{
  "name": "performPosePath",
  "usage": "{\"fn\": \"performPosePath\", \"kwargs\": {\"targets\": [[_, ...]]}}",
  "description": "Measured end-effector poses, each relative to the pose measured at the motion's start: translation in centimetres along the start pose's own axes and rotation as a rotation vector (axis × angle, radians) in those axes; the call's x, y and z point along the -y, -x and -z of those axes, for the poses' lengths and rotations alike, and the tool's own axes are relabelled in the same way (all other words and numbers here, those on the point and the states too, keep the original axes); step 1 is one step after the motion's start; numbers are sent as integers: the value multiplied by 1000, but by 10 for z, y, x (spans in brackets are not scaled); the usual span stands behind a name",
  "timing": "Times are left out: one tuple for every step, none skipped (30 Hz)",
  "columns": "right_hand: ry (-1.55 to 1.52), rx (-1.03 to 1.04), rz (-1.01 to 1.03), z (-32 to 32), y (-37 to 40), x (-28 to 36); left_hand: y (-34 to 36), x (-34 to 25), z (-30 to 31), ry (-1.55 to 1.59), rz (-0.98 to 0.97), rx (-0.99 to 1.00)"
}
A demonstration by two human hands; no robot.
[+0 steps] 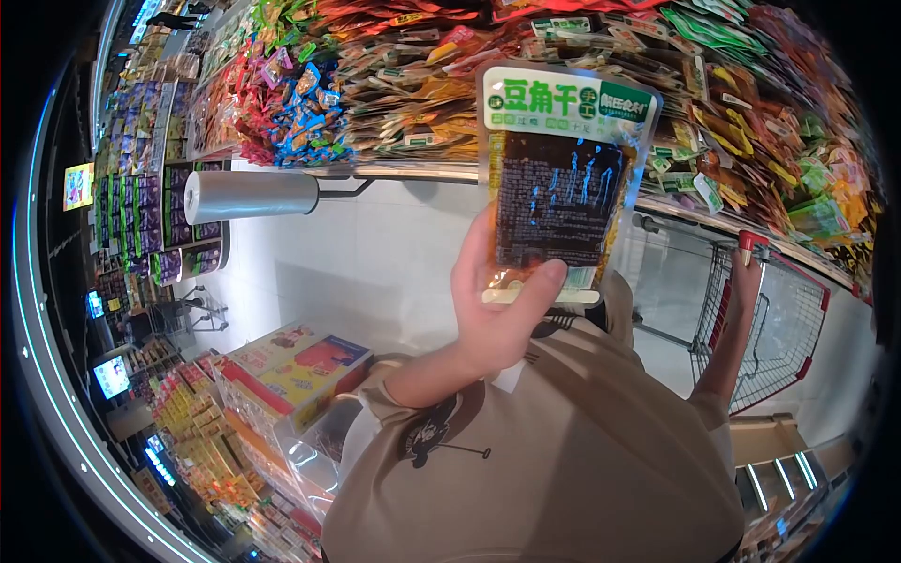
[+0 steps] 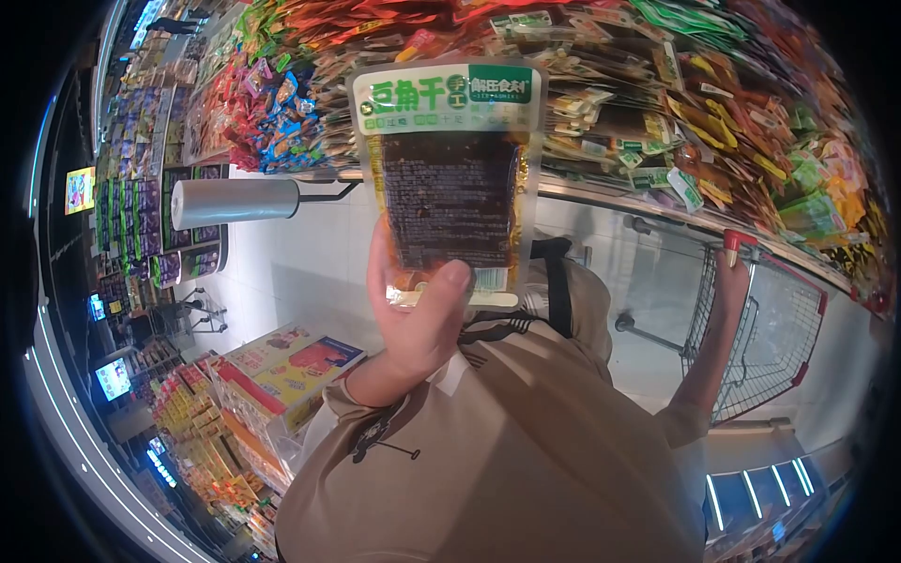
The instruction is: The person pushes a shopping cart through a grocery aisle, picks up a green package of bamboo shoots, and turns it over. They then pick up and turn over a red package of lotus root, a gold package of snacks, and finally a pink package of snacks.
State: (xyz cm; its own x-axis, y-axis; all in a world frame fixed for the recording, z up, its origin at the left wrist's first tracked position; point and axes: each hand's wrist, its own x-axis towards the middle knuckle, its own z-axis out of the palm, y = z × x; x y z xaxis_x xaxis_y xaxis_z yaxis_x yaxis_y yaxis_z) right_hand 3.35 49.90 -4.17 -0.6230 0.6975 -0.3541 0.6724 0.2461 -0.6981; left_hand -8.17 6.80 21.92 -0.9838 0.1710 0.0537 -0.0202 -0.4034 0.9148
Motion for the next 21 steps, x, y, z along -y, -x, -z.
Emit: {"fn": "performPosePath", "kwargs": {"targets": [[6, -1, -1, 0, 2, 5, -1, 0, 0, -3, -1, 3], [12, -1, 4, 0, 2, 4, -1, 0, 0, -2, 1, 4], [18, -1, 9, -1, 2, 4, -1, 0, 0, -2, 5, 6], [23, -1, 20, 0, -1, 0, -1, 0, 0, -1, 9, 8], [28, -1, 31, 0, -2, -3, -1, 0, 0, 1, 8, 4], [22, -9, 32, -1, -2, -3, -1, 0, -1, 2, 7, -1], [15, -16, 34, -1, -2, -4, -2, 0, -1, 4, 5, -6], [9, -22, 37, -2, -2, -4, -2, 0, -1, 5, 6, -5], [10, -19, 28, -2, -3, -4, -2, 0, -1, 6, 7, -5], [12, -16, 19, -2, -2, -4, -2, 0, -1, 7, 9, -5], [14, -13, 9, -1, -2, -4, -2, 0, -1, 8, 11, -6], [20, -11, 6, -1, -2, -3, -3, 0, -1, 9, 13, -7], [26, -9, 3, -1, -2, -2, -3, 0, -1, 10, 15, -8], [31, -8, 2, -1, -2, -3, -4, 1, 0, 10, 15, -7], [37, -6, 1, -1, -3, -3, -4, 1, 0, 9, 15, -6], [41, -5, 2, -1, -5, -6, -5, 1, 0, 8, 15, -5], [46, -3, 2, -1, -6, -8, -5, 1, 0, 9, 18, -3], [39, -4, -4, -1, -6, -8, -5, 1, 0, 10, 20, -1], [32, -5, -9, 0, -6, -7, -6, 1, 0, 11, 23, 2], [25, -6, -15, 0, -5, -6, -6, 1, 0, 14, 24, -2], [39, -11, -10, 0, -4, -4, -7, 2, 0, 18, 25, -4]]}}
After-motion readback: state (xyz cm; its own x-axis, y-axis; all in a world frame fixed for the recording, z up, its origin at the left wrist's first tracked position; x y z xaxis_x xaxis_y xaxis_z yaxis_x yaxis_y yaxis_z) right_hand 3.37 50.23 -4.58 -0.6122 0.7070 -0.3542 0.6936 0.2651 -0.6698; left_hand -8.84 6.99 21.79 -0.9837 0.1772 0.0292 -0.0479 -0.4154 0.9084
